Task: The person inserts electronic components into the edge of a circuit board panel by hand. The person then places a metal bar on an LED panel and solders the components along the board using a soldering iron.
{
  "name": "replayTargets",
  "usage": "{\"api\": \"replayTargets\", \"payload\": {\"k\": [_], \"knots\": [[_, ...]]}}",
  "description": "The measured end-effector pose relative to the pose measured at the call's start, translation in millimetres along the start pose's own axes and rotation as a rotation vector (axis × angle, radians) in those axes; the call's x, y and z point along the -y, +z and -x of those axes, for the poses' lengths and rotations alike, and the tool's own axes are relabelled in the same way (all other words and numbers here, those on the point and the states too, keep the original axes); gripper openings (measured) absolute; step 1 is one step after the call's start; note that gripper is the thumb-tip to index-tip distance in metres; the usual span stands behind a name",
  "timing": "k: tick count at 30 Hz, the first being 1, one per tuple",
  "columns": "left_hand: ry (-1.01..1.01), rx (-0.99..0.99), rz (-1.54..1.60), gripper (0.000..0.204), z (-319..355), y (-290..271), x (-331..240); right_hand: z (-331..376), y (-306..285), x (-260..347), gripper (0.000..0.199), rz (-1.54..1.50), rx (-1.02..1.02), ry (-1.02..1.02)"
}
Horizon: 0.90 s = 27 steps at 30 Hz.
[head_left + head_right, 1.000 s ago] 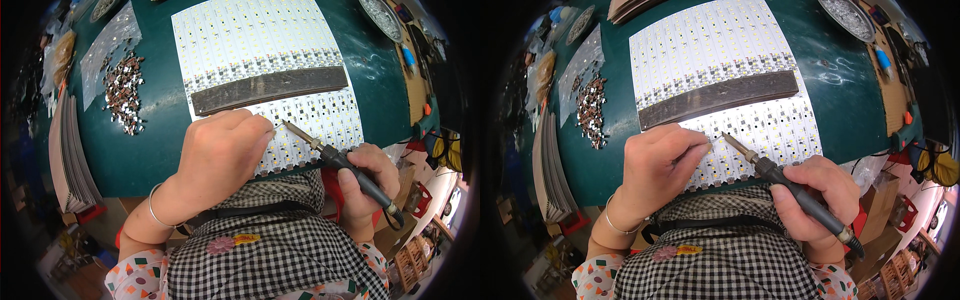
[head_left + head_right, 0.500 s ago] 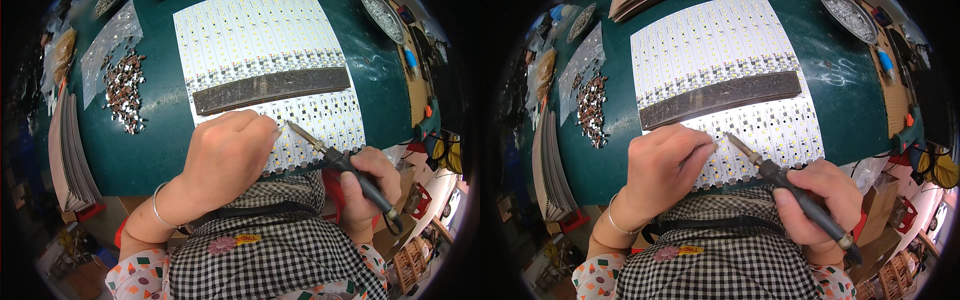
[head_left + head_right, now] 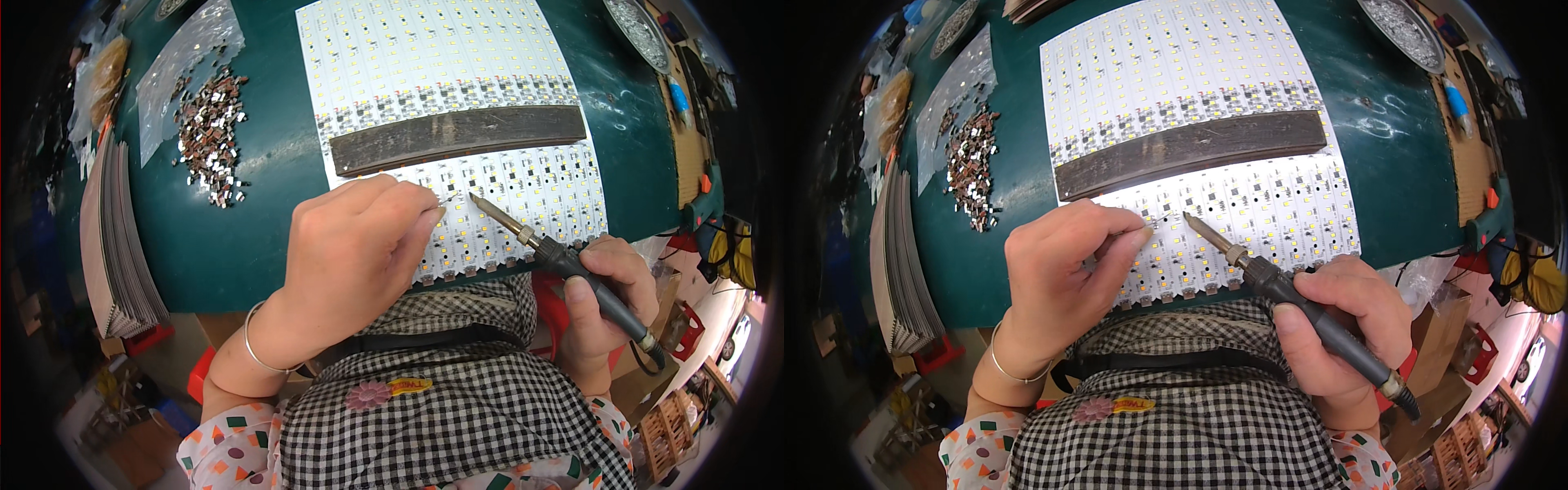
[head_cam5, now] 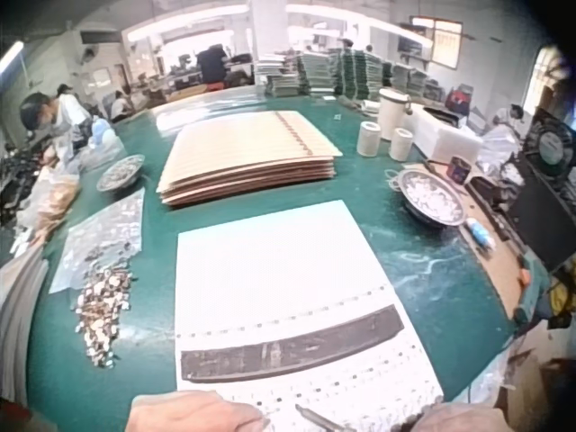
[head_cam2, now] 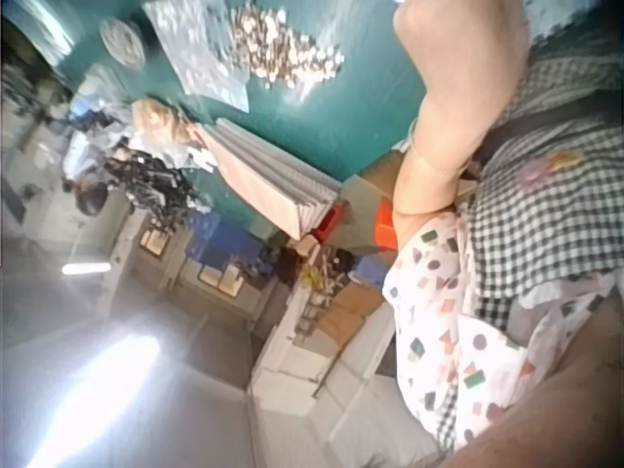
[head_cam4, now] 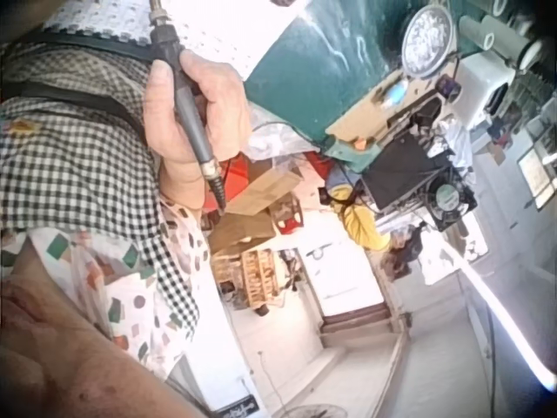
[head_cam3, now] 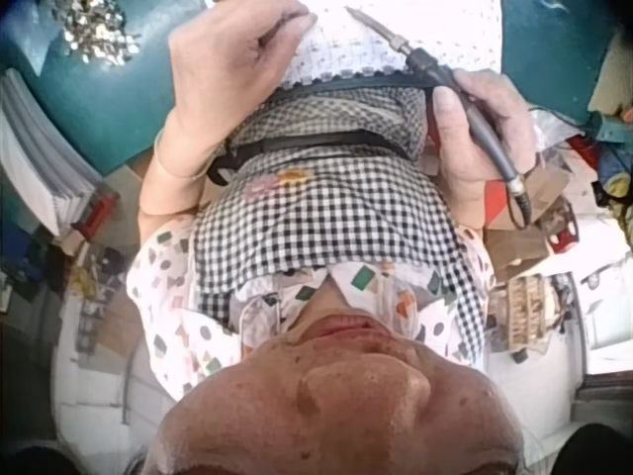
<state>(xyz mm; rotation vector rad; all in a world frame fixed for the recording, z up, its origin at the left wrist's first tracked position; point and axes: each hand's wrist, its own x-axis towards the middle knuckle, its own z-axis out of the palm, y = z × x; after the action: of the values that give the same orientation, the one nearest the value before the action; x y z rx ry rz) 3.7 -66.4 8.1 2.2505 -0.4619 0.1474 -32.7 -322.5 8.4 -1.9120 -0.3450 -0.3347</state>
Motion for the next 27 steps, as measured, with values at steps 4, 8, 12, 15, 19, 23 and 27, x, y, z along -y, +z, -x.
{"api": "replayTargets", "payload": {"k": [4, 8, 12, 15, 19, 23, 27], "knots": [[0.024, 0.000, 0.006, 0.008, 1, 3, 2, 0, 3, 0, 0.025, 0.075, 0.045, -0.019], [0.032, 0.023, -0.025, 0.008, 2, 5, 4, -1, 4, 2, 0.025, 0.103, 0.073, -0.027], [0.051, 0.001, -0.054, 0.008, 2, 8, 6, -4, 4, 5, 0.025, 0.130, 0.096, -0.056], [0.046, -0.010, -0.059, 0.008, 2, 10, 6, -6, 4, 7, 0.025, 0.146, 0.125, -0.053], [0.064, 0.038, -0.106, 0.008, 2, 9, 6, -8, 6, 4, 0.025, 0.140, 0.135, -0.131], [0.093, -0.004, -0.099, 0.010, 2, 8, 5, 1, 1, -2, 0.026, 0.069, -0.002, -0.049], [-0.015, -0.032, -0.018, 0.011, 1, -1, 0, -9, -4, -4, 0.022, -0.122, -0.305, 0.071]]}}
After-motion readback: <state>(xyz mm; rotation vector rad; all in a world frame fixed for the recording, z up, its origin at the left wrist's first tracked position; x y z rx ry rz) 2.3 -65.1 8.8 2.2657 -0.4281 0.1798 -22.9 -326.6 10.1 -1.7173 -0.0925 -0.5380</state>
